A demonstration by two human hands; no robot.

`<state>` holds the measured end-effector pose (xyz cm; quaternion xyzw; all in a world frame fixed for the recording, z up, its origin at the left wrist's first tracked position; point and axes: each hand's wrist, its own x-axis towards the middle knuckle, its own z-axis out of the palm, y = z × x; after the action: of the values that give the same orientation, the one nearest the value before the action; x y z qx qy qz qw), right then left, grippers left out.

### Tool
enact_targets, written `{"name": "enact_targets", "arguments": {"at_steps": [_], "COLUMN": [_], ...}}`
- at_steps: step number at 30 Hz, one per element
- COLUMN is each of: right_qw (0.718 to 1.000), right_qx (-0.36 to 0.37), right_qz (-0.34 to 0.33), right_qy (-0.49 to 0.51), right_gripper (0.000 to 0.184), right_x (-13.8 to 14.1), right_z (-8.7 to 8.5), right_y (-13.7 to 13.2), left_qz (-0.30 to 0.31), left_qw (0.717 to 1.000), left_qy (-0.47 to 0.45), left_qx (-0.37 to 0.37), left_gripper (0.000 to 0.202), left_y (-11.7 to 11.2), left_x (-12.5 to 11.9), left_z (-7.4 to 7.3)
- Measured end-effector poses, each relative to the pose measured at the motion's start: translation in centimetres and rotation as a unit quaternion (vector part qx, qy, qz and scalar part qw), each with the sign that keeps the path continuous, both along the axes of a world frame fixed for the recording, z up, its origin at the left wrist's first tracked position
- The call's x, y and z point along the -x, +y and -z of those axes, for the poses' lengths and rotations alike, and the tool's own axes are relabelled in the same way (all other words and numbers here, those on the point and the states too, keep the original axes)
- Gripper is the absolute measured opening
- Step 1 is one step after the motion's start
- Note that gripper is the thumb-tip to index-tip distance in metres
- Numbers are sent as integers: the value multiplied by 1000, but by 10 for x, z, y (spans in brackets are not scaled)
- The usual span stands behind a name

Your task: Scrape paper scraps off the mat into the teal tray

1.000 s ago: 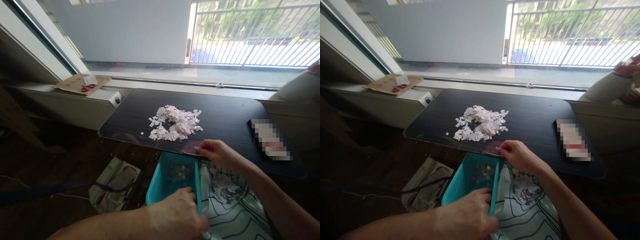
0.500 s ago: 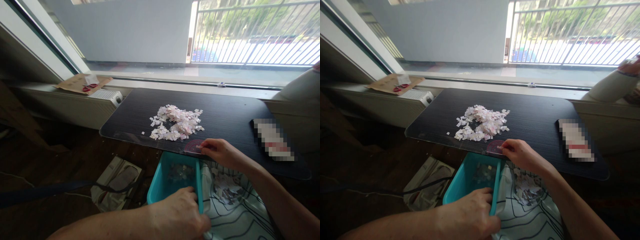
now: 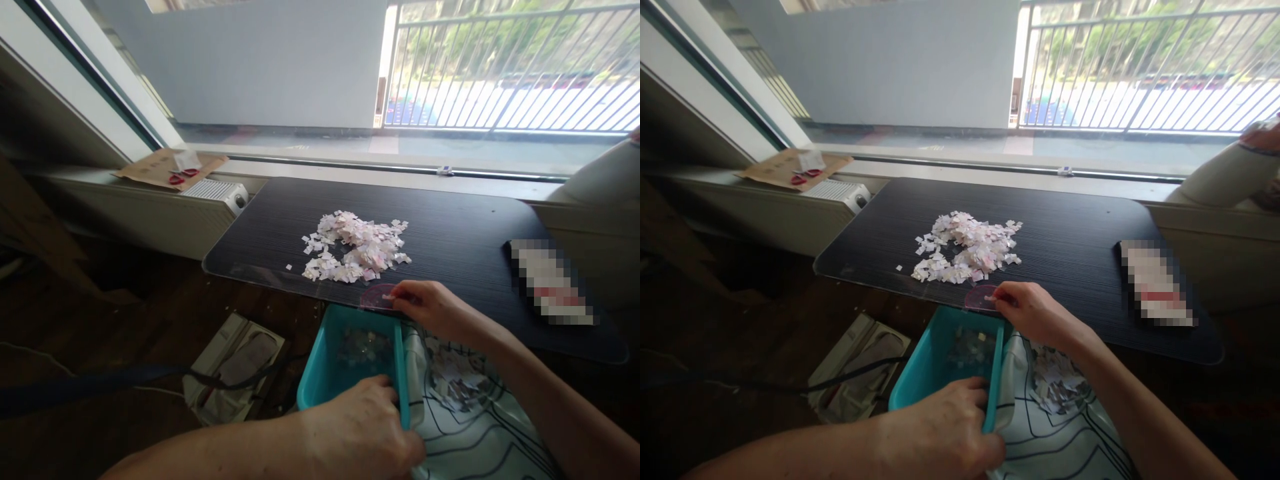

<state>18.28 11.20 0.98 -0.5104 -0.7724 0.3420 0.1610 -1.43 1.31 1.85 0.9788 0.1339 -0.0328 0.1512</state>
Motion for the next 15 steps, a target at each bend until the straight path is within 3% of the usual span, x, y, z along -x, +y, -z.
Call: {"name": "enact_targets", "arguments": {"at_steps": [5, 11, 15], "right_qw": [1000, 992, 988], "right_qx": [-1, -112, -146], "right_qz": [-3, 63, 43], "right_qy": [-2, 7, -31], "right_gripper": [23, 21, 21], "right_x": [-4, -6, 1], "right_z": [-2, 4, -1], "right_y": [-7, 2, 6], "left_qz": [8, 10, -13], "left_qw": [1000, 1000, 1000], "left_qy": [8, 22, -1], "left_qx": [5, -2, -2], "left_gripper": [26, 23, 20], "left_y": [0, 2, 0], "left_x": [0, 4, 18], "left_z": [3, -4, -3]}}
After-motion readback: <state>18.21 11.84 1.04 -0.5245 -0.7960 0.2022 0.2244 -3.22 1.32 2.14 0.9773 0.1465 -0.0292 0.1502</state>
